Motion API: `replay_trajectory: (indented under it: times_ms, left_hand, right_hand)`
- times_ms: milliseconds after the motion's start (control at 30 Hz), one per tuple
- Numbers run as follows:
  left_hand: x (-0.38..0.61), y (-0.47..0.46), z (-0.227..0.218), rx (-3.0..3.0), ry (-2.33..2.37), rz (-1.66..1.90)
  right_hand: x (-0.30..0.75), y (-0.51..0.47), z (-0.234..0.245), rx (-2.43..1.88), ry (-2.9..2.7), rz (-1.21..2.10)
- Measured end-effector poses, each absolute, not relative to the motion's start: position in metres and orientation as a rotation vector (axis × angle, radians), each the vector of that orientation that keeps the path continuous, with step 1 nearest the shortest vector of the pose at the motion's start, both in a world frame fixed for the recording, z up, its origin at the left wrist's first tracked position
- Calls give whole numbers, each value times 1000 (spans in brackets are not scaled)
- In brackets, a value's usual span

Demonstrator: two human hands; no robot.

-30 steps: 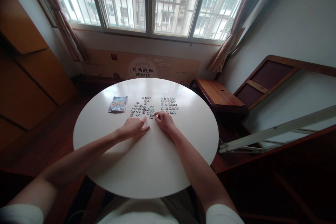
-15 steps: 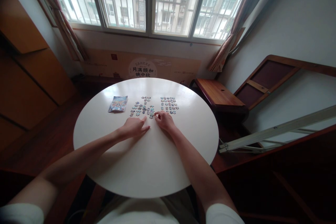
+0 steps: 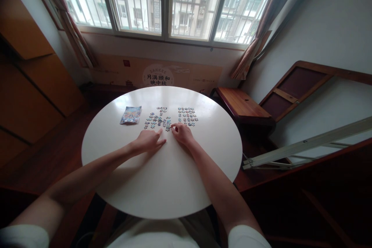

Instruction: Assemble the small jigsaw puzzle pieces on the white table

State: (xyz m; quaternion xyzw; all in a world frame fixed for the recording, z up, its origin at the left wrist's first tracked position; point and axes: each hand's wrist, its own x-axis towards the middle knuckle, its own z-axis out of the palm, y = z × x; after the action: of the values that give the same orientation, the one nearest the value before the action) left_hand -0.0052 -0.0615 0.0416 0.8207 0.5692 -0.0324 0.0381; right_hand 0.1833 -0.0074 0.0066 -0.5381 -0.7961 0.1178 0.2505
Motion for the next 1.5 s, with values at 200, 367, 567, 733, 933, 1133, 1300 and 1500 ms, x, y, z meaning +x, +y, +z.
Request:
replay_trajectory:
  times_ms: [200,367,567,733,933,1133,1300,1500]
  left_hand:
    - [-5,-61,40,2516,1750,-108]
    - [-5,-61,41,2542,1744,-99]
    - [-5,-61,42,2540,1747,-102]
    - [-5,-60,39,2541,1750,-95]
    - [-6,-60,40,2553,1740,-107]
    - [-6,-59,39,2556,1741,-91]
    - [-5,-60,41,2548,1743,-97]
    - [-5,-61,42,2546,1743,-100]
  right_hand:
    - [184,-8,8,-1461,-2167,316]
    - [183,-8,7,-1459,-2167,318]
    - [183,-7,7,-1449,-2172,316]
    - [183,-8,8,-1452,-2173,318]
    - [183,-8,8,-1452,-2167,319]
    - [184,-8,8,-1444,-2167,325]
    - [184,-7,7,-1442,-2168,318]
    - [184,-7,7,-1441,-2167,324]
